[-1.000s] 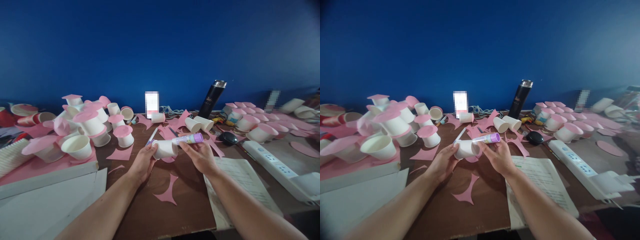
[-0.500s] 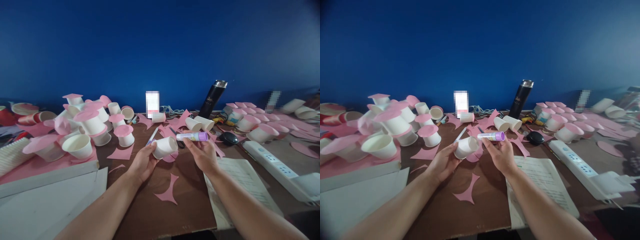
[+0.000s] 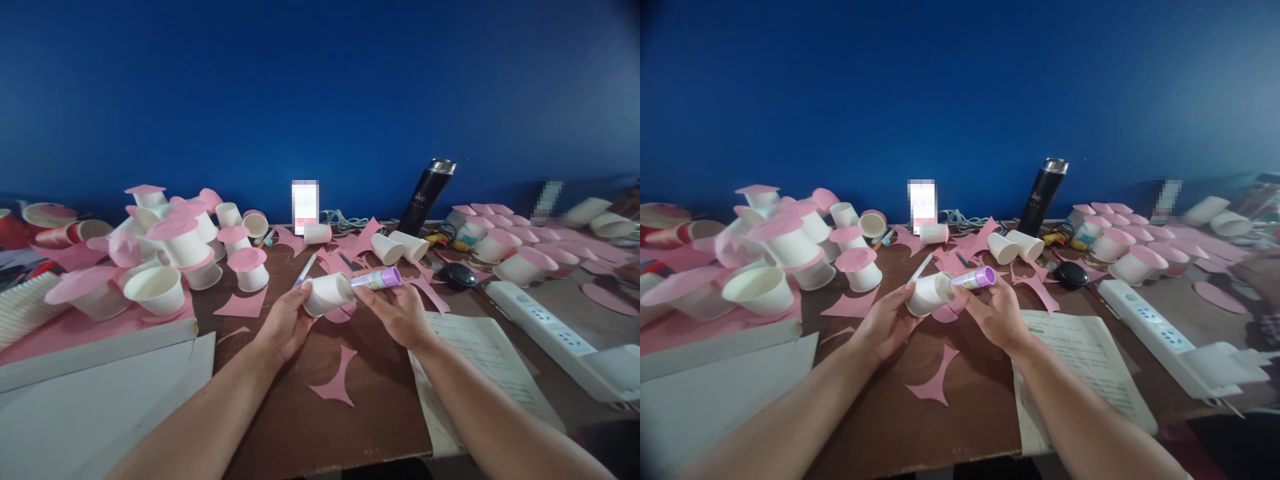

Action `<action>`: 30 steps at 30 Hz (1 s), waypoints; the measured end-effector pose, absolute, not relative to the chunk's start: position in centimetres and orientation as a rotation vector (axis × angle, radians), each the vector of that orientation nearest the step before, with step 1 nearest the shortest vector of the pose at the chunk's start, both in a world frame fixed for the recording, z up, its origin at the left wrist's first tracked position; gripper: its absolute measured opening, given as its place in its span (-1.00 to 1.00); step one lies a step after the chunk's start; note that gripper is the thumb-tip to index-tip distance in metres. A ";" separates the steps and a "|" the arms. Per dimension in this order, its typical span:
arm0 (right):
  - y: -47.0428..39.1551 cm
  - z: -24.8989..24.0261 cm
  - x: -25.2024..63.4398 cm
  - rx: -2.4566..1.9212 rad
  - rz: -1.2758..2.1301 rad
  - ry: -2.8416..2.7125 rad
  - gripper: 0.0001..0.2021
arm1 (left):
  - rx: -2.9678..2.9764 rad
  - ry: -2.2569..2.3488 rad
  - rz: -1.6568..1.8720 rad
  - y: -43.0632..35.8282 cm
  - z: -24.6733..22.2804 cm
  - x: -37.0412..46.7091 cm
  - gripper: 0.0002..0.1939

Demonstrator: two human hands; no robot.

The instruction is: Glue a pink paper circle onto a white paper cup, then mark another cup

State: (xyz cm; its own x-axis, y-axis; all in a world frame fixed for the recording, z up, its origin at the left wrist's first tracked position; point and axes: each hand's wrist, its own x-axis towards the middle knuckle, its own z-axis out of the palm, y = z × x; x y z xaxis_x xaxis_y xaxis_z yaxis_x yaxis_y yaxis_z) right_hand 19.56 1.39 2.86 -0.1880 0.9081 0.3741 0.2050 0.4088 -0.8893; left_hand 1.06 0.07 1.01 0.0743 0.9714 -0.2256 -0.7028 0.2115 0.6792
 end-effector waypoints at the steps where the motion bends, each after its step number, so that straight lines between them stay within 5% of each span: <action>1: 1.4 2.9 19.6 -0.975 0.919 -1.641 -0.75 | 0.444 0.737 1.322 0.1 1.1 1.1 -0.80; 9: 2.1 2.3 20.2 -0.830 0.997 -1.367 -0.86 | 0.364 0.764 1.371 0.3 1.0 0.9 -0.85; 30: 1.2 3.1 19.7 -1.024 0.710 -1.730 -0.78 | 0.441 0.752 1.340 0.0 1.0 1.0 -0.85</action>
